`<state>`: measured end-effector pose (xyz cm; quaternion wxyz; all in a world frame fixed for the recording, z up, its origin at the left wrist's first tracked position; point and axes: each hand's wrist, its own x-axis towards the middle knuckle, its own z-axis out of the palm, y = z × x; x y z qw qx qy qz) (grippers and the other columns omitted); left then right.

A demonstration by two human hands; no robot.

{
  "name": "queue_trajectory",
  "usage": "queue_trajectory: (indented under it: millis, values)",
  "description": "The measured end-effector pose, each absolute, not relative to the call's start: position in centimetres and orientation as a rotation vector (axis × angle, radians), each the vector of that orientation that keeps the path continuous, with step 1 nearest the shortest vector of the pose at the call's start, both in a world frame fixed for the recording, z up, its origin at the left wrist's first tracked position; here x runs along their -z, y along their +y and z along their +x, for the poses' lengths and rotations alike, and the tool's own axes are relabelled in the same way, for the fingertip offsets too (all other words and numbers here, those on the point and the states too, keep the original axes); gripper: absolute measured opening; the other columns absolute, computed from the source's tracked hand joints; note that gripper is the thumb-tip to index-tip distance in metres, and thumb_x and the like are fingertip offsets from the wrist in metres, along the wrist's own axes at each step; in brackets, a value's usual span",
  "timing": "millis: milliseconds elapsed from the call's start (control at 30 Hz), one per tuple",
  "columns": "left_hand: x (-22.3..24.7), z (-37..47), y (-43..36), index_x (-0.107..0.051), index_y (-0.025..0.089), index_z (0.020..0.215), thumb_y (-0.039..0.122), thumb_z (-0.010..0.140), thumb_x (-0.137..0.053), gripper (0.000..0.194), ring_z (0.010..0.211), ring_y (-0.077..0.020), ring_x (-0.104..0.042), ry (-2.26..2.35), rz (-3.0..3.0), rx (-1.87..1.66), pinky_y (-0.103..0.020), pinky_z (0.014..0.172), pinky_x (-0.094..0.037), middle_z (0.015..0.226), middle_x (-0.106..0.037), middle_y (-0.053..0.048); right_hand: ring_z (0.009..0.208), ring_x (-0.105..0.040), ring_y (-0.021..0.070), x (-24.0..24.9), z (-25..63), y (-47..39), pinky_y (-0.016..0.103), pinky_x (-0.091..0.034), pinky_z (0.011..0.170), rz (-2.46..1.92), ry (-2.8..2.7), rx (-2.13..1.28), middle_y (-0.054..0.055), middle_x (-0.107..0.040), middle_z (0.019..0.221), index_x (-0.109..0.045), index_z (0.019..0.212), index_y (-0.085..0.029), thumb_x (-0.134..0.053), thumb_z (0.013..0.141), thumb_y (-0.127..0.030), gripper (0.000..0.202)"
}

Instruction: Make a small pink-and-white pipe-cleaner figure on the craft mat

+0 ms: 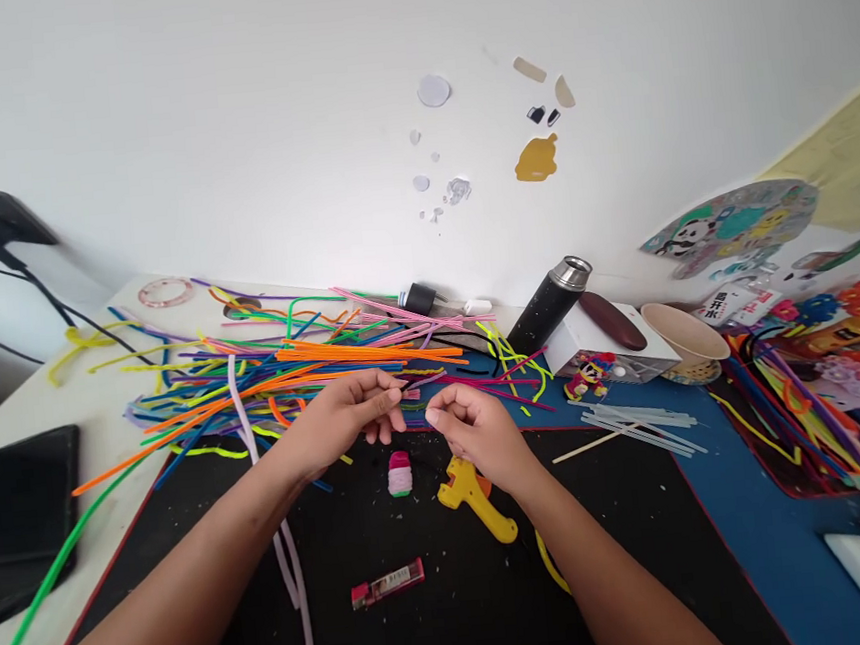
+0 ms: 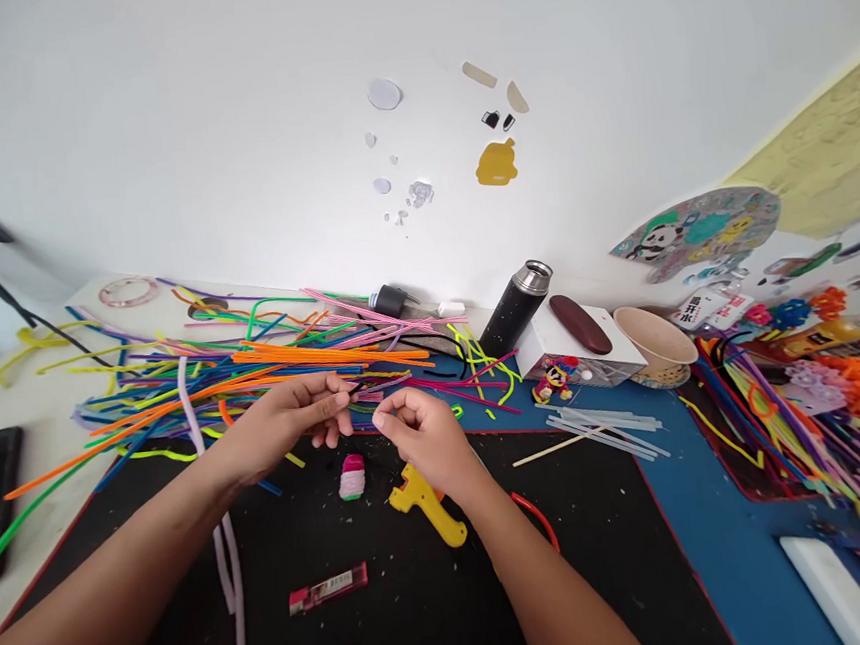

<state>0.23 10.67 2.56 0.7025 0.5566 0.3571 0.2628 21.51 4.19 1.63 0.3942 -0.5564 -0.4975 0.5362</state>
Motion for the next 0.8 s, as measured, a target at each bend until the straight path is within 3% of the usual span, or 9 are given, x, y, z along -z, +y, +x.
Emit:
queue_trajectory:
  millis: [300,633,800]
  values:
    - [-3.0,1.3,8.5,-0.053,0.02,0.101,0.052,0.087,-0.078,0.043,0.053,-0.0132,-0.064,0.657,1.069,-0.503,-0.023,0.051,-0.046,0.076,-0.076,-0.004,0.045,-0.033,0.0089,-3.5,21.1,0.9,0.023,-0.028,0.043,-1.38,-1.182,-1.273,-0.009,-0.043,0.059,-0.064,0.088,-0.022,-0.075,0.086,-0.056,0.036]
    - [-4.6,1.4,7.3,-0.055,0.019,0.097,0.059,0.086,-0.077,0.047,0.05,-0.0129,-0.062,0.596,1.151,-0.384,-0.021,0.046,-0.042,0.066,-0.074,-0.003,0.052,-0.043,0.0122,-3.8,20.5,-0.5,0.025,-0.038,0.051,-1.445,-1.321,-1.021,-0.006,-0.051,0.06,-0.066,0.087,-0.022,-0.069,0.09,-0.046,0.025]
    - [-4.7,1.2,7.5,-0.056,0.018,0.095,0.057,0.084,-0.079,0.046,0.05,-0.0123,-0.063,0.6,1.145,-0.368,-0.019,0.046,-0.042,0.066,-0.075,-0.003,0.052,-0.043,0.0117,-3.6,20.1,-0.7,0.024,-0.036,0.05,-1.448,-1.355,-0.974,-0.005,-0.052,0.06,-0.065,0.086,-0.022,-0.068,0.092,-0.044,0.023]
